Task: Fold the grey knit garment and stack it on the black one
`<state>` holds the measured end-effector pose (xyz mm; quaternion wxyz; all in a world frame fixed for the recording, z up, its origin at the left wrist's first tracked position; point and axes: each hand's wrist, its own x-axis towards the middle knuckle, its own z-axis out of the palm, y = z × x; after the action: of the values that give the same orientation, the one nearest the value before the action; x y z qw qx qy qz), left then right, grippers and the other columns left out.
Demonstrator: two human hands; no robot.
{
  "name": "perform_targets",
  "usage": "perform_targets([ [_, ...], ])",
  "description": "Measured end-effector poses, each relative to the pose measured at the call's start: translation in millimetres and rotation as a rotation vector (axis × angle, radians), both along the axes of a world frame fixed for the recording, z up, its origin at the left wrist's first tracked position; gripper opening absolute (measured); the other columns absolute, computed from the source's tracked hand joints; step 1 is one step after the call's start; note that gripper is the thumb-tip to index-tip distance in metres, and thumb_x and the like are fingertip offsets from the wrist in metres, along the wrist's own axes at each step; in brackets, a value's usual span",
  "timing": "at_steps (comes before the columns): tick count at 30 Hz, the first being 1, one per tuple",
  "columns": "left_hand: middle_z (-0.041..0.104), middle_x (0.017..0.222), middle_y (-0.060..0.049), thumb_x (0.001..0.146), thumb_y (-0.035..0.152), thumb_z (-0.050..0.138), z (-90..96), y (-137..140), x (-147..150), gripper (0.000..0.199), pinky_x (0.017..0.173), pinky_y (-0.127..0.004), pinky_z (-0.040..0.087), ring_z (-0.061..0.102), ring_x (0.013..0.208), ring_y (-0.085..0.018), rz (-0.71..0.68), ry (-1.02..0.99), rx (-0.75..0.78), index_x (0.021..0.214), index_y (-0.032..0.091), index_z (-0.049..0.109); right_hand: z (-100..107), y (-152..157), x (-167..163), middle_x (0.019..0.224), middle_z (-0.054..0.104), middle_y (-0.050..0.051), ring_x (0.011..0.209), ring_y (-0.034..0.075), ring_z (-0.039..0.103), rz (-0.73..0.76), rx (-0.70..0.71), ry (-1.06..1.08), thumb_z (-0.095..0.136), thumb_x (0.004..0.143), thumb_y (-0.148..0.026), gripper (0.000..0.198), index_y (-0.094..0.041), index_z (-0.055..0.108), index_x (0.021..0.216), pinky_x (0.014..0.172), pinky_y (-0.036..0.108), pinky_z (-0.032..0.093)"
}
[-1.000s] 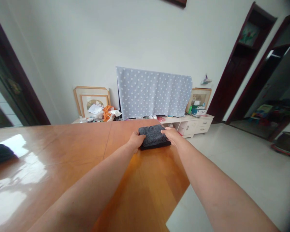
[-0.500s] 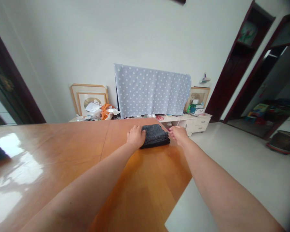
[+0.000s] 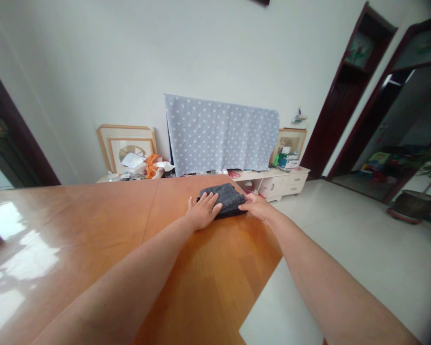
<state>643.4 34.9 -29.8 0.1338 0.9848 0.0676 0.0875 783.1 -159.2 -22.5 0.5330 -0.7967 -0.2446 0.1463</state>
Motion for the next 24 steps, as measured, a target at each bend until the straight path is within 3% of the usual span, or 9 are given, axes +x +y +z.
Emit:
perform_targets([
  [5, 0.021, 0.166, -0.008, 0.091, 0.078, 0.019, 0.4, -1, -4, 0.077, 0.110, -0.076, 0.002, 0.010, 0.153, -0.038, -0.038, 0.000, 0.082, 0.158, 0.040, 0.019, -6, 3, 0, 0.069, 0.068, -0.002, 0.069, 0.016, 0.061, -0.096, -0.007, -0.108, 0.070, 0.061, -0.021, 0.018, -0.017, 0.070, 0.078, 0.064, 0.024, 0.045],
  [13, 0.023, 0.166, -0.010, 0.095, 0.070, 0.026, -0.5, 0, -3, 0.068, 0.110, -0.077, 0.004, 0.013, 0.152, -0.040, -0.062, 0.013, 0.168, 0.157, 0.044, 0.021, -7, -16, 0, 0.068, 0.067, 0.001, 0.068, 0.017, 0.059, -0.264, -0.084, -0.270, 0.064, 0.072, -0.032, 0.018, -0.016, 0.070, 0.077, 0.066, 0.026, 0.045],
  [16, 0.024, 0.165, -0.011, 0.095, 0.069, 0.028, -0.9, 0, -2, 0.067, 0.110, -0.077, 0.005, 0.015, 0.151, -0.041, -0.066, 0.007, 0.179, 0.157, 0.044, 0.021, 4, -10, -1, 0.085, 0.072, 0.004, 0.083, 0.020, 0.062, -0.312, -0.117, -0.375, 0.059, 0.080, -0.036, 0.023, -0.019, 0.073, 0.088, 0.078, 0.030, 0.047],
  [18, 0.024, 0.165, -0.011, 0.095, 0.069, 0.029, -1.3, 0, -2, 0.067, 0.110, -0.076, 0.005, 0.015, 0.151, -0.041, -0.065, 0.002, 0.184, 0.157, 0.044, 0.022, 10, -2, -6, 0.109, 0.072, 0.006, 0.102, 0.022, 0.062, -0.285, -0.156, -0.561, 0.053, 0.088, -0.036, 0.031, -0.022, 0.073, 0.106, 0.091, 0.033, 0.045],
  [21, 0.022, 0.166, -0.010, 0.095, 0.069, 0.029, -2.2, 1, -2, 0.066, 0.110, -0.076, 0.005, 0.014, 0.151, -0.041, -0.062, 0.002, 0.187, 0.156, 0.045, 0.023, 8, 10, -16, 0.144, 0.057, 0.005, 0.133, 0.025, 0.047, -0.109, -0.317, -0.824, 0.040, 0.098, -0.038, 0.044, -0.027, 0.061, 0.135, 0.110, 0.043, 0.034],
  [24, 0.020, 0.166, -0.009, 0.095, 0.069, 0.030, -3.1, 1, -3, 0.066, 0.110, -0.076, 0.006, 0.012, 0.152, -0.040, -0.058, 0.012, 0.172, 0.156, 0.046, 0.023, -4, 14, -24, 0.153, 0.047, 0.004, 0.146, 0.029, 0.032, 0.009, -0.539, -0.811, 0.032, 0.101, -0.040, 0.049, -0.027, 0.053, 0.144, 0.116, 0.059, 0.023],
])
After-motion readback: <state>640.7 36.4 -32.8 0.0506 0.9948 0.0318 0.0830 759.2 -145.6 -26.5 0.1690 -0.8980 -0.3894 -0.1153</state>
